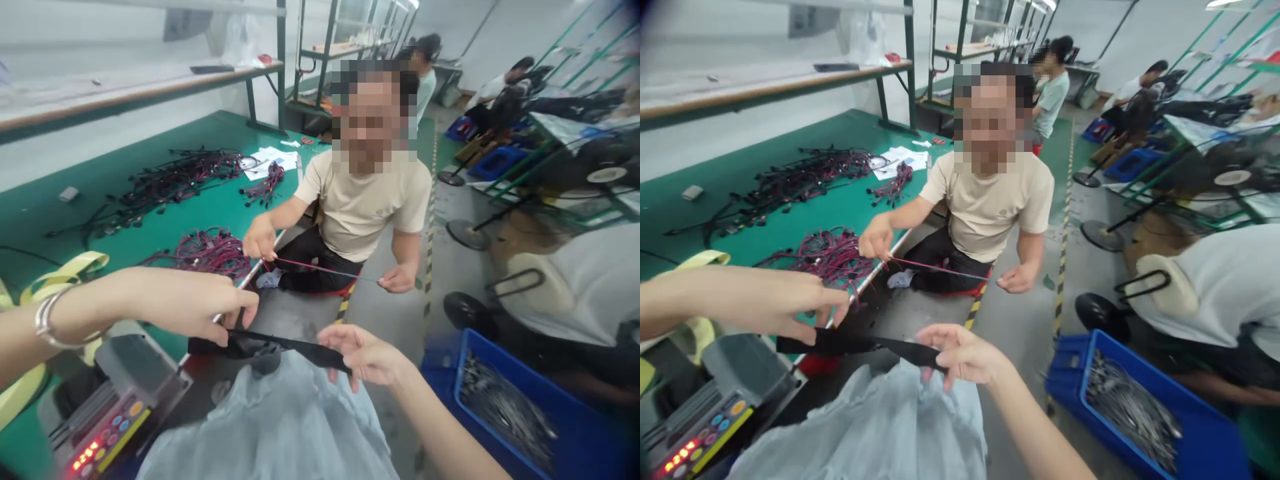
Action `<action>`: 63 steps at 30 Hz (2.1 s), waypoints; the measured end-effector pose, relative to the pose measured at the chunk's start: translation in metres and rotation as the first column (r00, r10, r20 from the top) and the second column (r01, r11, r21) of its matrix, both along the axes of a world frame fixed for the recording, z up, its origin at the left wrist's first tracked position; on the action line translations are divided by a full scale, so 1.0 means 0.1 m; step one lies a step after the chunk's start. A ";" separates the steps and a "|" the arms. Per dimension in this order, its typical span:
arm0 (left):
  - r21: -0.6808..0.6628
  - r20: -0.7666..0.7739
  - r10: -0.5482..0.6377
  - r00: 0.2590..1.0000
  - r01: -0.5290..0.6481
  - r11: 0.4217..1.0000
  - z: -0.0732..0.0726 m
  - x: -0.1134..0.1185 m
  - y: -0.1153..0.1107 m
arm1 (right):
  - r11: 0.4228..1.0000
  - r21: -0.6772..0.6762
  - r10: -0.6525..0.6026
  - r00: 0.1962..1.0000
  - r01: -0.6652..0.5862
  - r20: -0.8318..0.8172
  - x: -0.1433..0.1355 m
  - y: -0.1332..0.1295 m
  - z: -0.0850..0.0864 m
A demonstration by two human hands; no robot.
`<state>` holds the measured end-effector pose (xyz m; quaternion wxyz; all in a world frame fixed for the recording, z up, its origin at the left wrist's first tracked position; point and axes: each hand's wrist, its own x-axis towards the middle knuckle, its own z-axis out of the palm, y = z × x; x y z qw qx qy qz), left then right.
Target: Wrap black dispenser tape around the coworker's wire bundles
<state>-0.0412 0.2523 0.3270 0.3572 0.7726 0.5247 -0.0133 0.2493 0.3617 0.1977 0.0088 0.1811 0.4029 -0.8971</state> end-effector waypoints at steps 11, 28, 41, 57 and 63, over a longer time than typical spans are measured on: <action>-0.619 0.516 0.230 0.825 0.173 0.766 -0.24 0.37 0.66 | 0.969 0.242 -0.035 0.999 0.044 -0.040 0.00 0.06 -0.41; -0.553 0.510 0.181 0.841 0.160 0.818 -0.02 0.17 1.00 | 0.816 -0.256 -0.524 0.850 0.519 0.053 0.00 0.42 -0.52; -0.854 0.520 0.842 -0.146 -0.127 0.505 -1.48 0.15 0.45 | 0.657 -0.112 -0.708 0.661 0.746 0.249 0.19 0.14 0.02; -0.953 -0.118 0.627 -0.770 0.265 0.147 -1.99 1.01 1.16 | 0.629 0.327 -0.776 0.592 0.705 0.217 0.18 0.12 -0.03; -0.989 -0.025 0.617 -0.787 0.110 0.100 -2.06 1.05 1.25 | 0.580 0.286 -0.814 0.539 0.763 0.214 0.25 0.06 -0.12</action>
